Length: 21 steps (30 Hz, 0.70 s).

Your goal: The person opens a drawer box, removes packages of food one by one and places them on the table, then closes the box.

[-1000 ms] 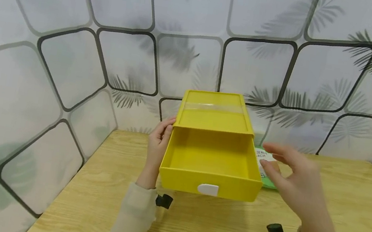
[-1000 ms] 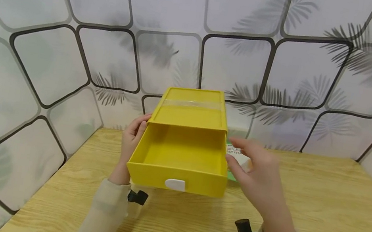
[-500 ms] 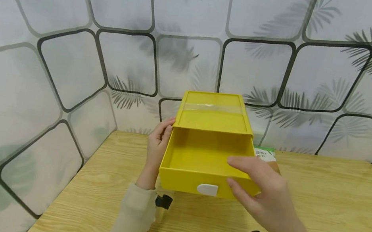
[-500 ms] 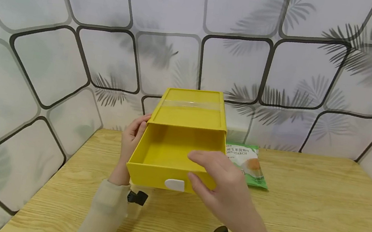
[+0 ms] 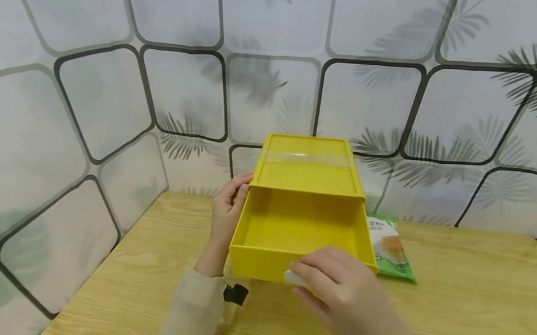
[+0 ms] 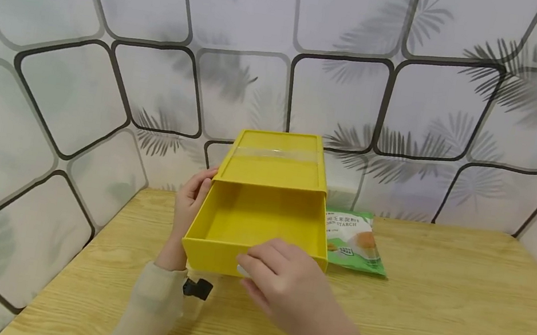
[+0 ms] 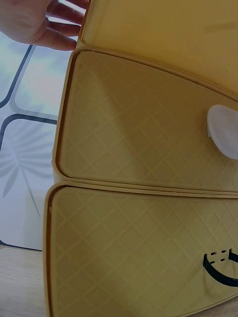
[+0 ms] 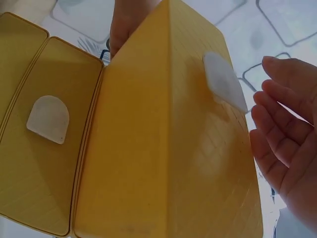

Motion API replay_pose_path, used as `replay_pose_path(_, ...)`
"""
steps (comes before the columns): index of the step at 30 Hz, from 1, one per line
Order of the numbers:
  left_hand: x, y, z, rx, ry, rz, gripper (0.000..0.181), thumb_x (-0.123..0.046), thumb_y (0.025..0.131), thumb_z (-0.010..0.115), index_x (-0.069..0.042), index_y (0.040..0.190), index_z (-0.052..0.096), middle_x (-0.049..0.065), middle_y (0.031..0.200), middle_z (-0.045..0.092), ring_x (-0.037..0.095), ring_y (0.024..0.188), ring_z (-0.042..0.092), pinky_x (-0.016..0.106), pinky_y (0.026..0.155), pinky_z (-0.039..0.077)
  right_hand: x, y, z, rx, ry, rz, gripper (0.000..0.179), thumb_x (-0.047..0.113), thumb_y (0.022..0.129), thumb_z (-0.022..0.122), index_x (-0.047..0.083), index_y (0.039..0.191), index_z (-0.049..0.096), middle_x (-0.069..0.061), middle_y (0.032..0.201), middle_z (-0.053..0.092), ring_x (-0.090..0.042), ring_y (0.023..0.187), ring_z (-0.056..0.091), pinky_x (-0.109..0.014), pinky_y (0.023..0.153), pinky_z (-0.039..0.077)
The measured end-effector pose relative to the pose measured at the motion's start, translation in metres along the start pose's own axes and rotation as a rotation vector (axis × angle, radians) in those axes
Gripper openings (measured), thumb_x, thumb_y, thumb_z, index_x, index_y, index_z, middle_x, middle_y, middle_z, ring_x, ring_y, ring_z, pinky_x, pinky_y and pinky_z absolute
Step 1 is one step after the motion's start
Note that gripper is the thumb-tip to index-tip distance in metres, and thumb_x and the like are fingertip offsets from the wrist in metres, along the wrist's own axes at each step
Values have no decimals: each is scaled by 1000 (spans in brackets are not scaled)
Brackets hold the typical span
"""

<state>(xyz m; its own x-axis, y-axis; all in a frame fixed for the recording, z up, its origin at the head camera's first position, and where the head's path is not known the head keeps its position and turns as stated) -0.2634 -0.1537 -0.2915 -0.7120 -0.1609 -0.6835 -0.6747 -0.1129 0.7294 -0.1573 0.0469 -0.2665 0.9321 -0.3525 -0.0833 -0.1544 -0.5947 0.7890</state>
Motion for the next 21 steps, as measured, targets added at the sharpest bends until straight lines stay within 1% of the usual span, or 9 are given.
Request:
replay_pose_path(3,-1,1,0,-2,-4,-5,24,7,91,39,16,109,53,28,115,50,31,112,45,25,87,42,1,0,4,34,-57,-26,33,28,94,43,5,90,66,-1,88,61,-16,77,56,-27,69,48)
replay_pose_path(6,-2,1,0,-5,-4,-12,25,7,91,39,16,109,53,28,116,50,30,113,45,27,88,41,3,0,6,57,-105,-33,36,27,96,39,6,90,67,-1,87,61,-16,77,56,-27,70,48)
replay_pose_path(11,-3,2,0,3,-12,-31,25,6,92,39,16,110,53,27,117,50,31,115,43,32,91,40,4,1,9,69,-179,-44,38,22,97,33,6,89,66,-2,86,62,-16,76,57,-28,66,49)
replay_pose_path(16,-2,1,1,1,-18,-39,25,6,92,39,15,110,53,26,117,50,29,114,44,30,89,41,7,1,12,117,-260,-29,44,18,98,25,5,90,66,-3,88,62,-17,78,56,-28,65,48)
replay_pose_path(18,-2,1,1,1,-10,-32,25,6,92,39,15,110,53,27,117,50,29,114,44,30,89,41,8,1,14,123,-288,-27,45,16,99,23,4,90,66,-3,87,62,-17,78,56,-28,65,48)
replay_pose_path(19,-2,1,0,0,-5,-28,25,7,91,39,15,110,53,27,117,50,30,114,44,29,88,42,8,1,15,113,-296,-34,45,15,99,23,4,90,66,-4,87,62,-18,78,56,-28,64,48)
replay_pose_path(21,-2,1,0,-2,6,-23,25,7,91,39,15,110,54,27,117,50,30,114,44,29,88,42,7,1,16,115,-299,-17,46,15,99,23,4,90,66,-4,86,61,-18,77,56,-29,63,48)
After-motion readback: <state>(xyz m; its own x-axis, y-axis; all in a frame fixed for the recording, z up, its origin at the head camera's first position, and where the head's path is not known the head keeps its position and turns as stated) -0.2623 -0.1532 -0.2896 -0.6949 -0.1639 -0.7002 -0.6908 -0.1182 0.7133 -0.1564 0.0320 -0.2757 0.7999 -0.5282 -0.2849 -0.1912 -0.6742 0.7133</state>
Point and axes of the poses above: each hand's wrist, its own y-axis towards the middle knuckle, its own z-axis out of the palm, x = y × z, the point moved 2 cm from there along y, towards the middle knuckle
